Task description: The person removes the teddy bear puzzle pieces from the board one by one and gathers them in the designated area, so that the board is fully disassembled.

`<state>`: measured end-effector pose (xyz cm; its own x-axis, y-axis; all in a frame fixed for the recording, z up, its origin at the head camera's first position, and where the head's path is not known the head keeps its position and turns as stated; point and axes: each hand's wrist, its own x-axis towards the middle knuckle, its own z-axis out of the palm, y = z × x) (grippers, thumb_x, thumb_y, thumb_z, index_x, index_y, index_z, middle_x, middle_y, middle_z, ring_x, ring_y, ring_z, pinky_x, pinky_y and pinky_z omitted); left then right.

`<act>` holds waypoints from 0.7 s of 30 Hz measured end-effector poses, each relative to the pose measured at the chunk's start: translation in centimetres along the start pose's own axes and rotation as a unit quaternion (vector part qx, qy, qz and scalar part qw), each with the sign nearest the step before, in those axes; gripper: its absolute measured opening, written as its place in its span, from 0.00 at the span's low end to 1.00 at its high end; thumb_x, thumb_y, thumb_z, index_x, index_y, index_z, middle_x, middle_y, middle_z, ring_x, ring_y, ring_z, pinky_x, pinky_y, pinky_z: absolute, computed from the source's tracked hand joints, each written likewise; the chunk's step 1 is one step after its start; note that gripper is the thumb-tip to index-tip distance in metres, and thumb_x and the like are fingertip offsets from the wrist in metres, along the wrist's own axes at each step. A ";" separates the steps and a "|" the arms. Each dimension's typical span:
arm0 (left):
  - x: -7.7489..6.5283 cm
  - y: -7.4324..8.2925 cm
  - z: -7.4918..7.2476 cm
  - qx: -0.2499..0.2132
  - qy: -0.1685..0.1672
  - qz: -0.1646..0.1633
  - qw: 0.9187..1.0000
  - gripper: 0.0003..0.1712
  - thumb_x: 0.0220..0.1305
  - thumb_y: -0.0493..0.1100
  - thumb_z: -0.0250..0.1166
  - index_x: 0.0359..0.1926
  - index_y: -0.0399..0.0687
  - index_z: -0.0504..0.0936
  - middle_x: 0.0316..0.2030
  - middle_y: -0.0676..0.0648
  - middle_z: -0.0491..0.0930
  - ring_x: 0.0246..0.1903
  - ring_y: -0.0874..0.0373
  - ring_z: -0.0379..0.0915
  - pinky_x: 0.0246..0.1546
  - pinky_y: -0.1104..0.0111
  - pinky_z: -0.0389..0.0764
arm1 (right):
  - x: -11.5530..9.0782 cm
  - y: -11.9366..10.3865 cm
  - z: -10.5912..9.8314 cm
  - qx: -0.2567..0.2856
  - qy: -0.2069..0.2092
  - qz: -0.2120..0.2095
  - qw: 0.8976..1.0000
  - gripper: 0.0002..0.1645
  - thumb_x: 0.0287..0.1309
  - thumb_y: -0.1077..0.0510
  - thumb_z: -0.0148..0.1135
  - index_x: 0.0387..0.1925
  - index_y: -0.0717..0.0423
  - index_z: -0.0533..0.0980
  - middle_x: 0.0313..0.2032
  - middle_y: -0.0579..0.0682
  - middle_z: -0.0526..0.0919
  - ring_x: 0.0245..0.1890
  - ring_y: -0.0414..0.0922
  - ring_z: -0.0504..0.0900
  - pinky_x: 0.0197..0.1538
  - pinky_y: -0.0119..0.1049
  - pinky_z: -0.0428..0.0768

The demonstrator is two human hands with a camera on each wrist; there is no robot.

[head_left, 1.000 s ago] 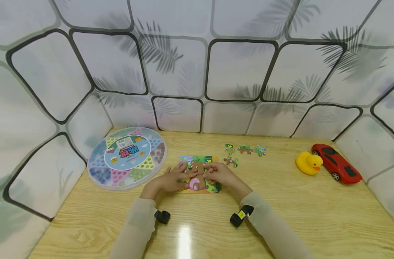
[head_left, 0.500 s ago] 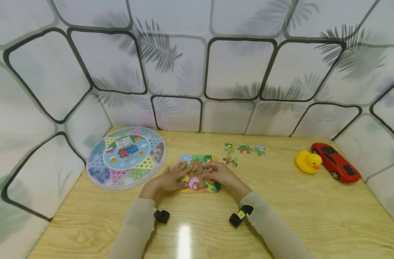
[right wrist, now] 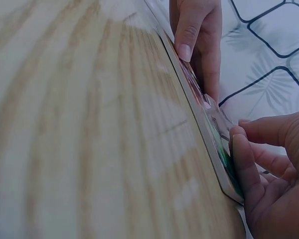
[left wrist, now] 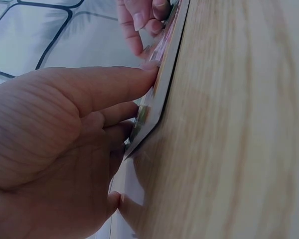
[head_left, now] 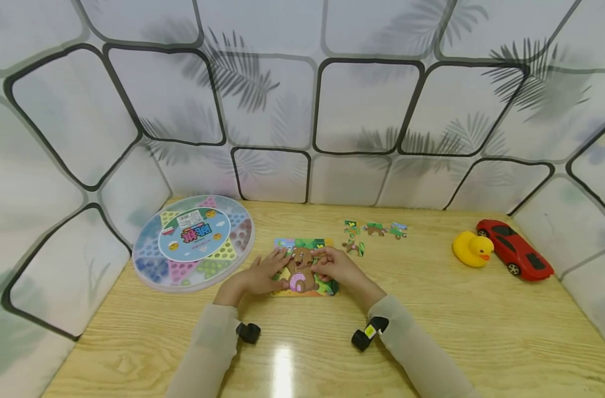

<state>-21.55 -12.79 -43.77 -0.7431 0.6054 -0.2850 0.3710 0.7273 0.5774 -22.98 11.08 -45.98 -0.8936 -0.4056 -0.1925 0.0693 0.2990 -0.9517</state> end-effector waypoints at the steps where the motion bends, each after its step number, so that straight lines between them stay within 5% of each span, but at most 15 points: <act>1: 0.0 0.0 0.0 0.000 0.000 -0.001 1.000 0.42 0.69 0.50 0.54 0.74 0.41 0.45 0.74 0.40 0.35 0.72 0.46 0.23 0.66 0.43 0.28 | 0.0 0.0 0.0 0.003 0.005 0.002 1.000 0.22 0.62 0.64 0.57 0.58 0.65 0.68 0.31 0.51 0.80 0.24 0.39 0.79 0.30 0.32 0.79; 13: 0.1 0.0 0.0 0.007 -0.002 -0.006 1.000 0.41 0.69 0.50 0.54 0.74 0.42 0.46 0.74 0.41 0.35 0.72 0.47 0.23 0.67 0.44 0.28 | 0.2 -0.3 1.0 0.043 0.100 0.028 0.994 0.14 0.61 0.65 0.60 0.49 0.64 0.76 0.36 0.53 0.83 0.24 0.38 0.81 0.27 0.29 0.79; 21: 0.0 0.1 0.0 0.003 -0.002 -0.006 1.000 0.40 0.69 0.51 0.54 0.74 0.43 0.47 0.74 0.42 0.35 0.72 0.47 0.23 0.67 0.44 0.28 | 0.6 -0.1 1.5 0.099 0.156 0.045 0.982 0.09 0.59 0.63 0.62 0.41 0.63 0.78 0.30 0.52 0.85 0.20 0.38 0.80 0.21 0.27 0.76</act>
<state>-21.52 -12.68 -43.66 -0.7454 0.5981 -0.2944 0.3655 0.7360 0.5699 -22.81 9.49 -46.33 -0.9703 -0.0915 -0.2238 0.2105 0.1356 -0.9681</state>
